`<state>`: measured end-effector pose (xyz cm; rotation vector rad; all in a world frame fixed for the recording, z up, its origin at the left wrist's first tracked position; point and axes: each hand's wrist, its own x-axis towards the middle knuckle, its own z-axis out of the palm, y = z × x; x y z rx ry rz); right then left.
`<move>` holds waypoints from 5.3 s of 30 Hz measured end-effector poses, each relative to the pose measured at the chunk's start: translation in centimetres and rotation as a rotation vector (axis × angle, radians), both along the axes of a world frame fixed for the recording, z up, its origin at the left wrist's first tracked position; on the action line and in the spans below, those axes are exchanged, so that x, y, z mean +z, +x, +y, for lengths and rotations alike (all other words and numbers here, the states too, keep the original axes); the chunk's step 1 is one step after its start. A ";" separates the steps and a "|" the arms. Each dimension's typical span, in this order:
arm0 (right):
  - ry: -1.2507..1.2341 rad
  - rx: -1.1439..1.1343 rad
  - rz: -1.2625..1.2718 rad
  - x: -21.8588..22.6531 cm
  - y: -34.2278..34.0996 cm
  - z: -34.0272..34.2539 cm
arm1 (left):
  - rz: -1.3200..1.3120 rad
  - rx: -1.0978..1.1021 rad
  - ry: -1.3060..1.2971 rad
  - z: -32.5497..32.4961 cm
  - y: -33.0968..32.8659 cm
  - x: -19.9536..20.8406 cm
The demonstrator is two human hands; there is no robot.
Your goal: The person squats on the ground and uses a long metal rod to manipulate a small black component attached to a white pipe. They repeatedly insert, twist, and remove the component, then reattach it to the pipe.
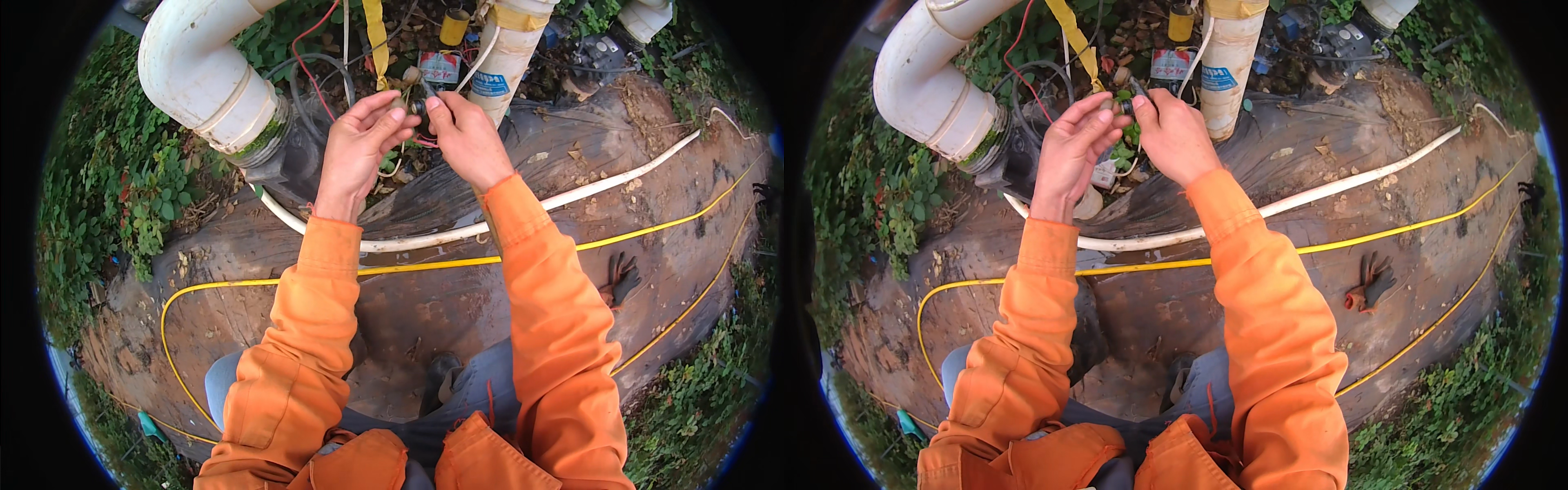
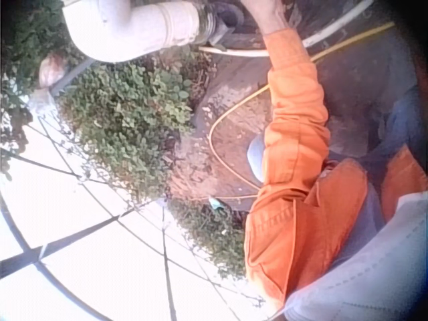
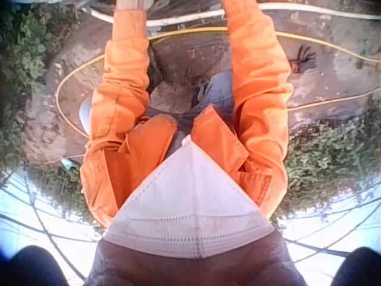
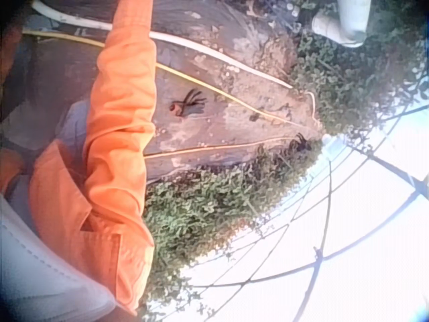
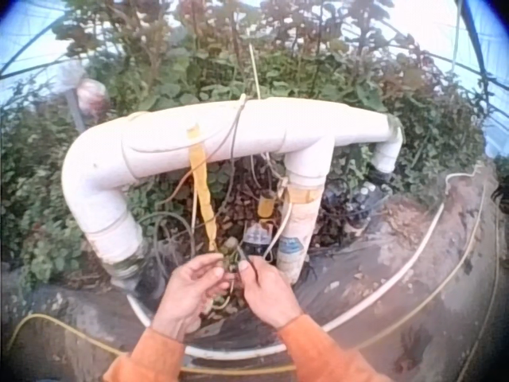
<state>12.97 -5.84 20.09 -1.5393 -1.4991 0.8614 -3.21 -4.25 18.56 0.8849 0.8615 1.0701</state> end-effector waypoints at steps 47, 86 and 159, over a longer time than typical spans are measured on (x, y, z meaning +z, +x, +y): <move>-0.019 0.079 0.033 -2.3 -0.8 0.8 | 0.747 -0.062 0.300 -0.2 0.5 1.0; -0.053 0.012 -0.049 -2.8 0.3 1.0 | 0.615 -0.211 0.237 1.3 1.4 0.6; -0.092 -0.050 0.099 -5.0 2.3 1.6 | 0.390 0.085 0.124 1.7 5.4 -3.4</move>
